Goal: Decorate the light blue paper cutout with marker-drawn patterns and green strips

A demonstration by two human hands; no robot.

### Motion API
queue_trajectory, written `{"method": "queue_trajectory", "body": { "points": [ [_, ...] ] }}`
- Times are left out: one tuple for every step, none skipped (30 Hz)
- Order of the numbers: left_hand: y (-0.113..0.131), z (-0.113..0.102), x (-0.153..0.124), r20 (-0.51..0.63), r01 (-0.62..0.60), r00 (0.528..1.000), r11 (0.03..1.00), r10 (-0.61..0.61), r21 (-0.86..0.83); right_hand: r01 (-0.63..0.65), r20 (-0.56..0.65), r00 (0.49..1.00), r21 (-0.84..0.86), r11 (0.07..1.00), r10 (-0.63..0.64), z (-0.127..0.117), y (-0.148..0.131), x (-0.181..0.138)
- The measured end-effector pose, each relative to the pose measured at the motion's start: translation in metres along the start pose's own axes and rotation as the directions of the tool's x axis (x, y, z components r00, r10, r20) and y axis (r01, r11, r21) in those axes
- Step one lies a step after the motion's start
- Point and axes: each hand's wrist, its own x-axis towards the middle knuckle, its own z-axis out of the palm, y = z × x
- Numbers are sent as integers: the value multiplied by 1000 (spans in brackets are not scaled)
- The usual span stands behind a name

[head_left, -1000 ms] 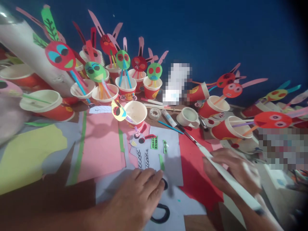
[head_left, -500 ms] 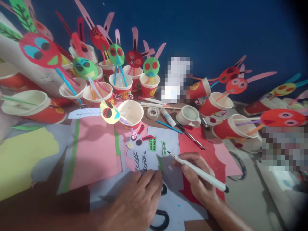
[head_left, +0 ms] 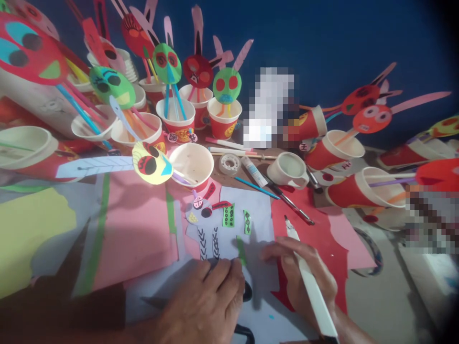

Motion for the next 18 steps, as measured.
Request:
{"method": "queue_trajectory", "body": {
  "points": [
    [0,1,0,-1,-5,1000,1000,5,3,43,19,999,-18,999,-43,-1,1,0],
    [0,1,0,-2,-10,1000,1000,10,7,90,53,995,-26,996,-89,-2,1,1],
    [0,1,0,-7,-16,1000,1000,16,10,139,91,987,-22,990,-136,-3,1,2],
    [1,1,-1,-11,-19,1000,1000,19,11,186,134,974,-10,983,-183,-4,0,5],
    [1,1,-1,-21,-22,1000,1000,22,11,230,174,958,2,973,-227,-5,-1,7],
    [2,1,-2,-20,-19,1000,1000,19,12,280,209,939,7,960,-275,-5,-3,10],
    [3,0,-2,-9,-19,1000,1000,19,11,321,234,921,2,947,-313,-5,-5,13],
    [3,0,-3,-7,-26,1000,1000,26,11,347,253,909,-17,938,-332,-4,-8,15],
    [4,0,-3,-4,-23,1000,1000,23,15,364,269,901,-47,930,-339,-3,-10,16],
    [4,0,-3,-6,-20,1000,1000,20,18,372,283,898,-85,924,-336,-2,-11,17],
    [4,0,-4,-5,-13,1000,1000,13,20,373,290,900,-126,919,-326,0,-13,17],
    [4,-1,-4,-5,-7,1000,1000,7,19,372,294,903,-164,914,-314,1,-14,16],
    [4,-1,-4,-3,-2,1000,1000,2,16,370,292,906,-198,908,-306,3,-15,15],
    [4,-2,-4,-3,3,1000,1000,-3,14,369,291,909,-224,902,-299,4,-16,14],
    [4,-3,-4,-8,3,1000,1000,-3,10,368,294,910,-247,896,-293,4,-17,14],
    [4,-4,-4,-10,-2,1000,1000,2,6,368,302,910,-269,890,-285,5,-17,13],
    [4,-6,-4,-15,-2,1000,1000,2,6,371,319,907,-290,882,-276,5,-18,12],
    [5,-8,-5,-22,2,1000,1000,-1,6,375,340,902,-311,873,-266,4,-18,11]
  ]
}}
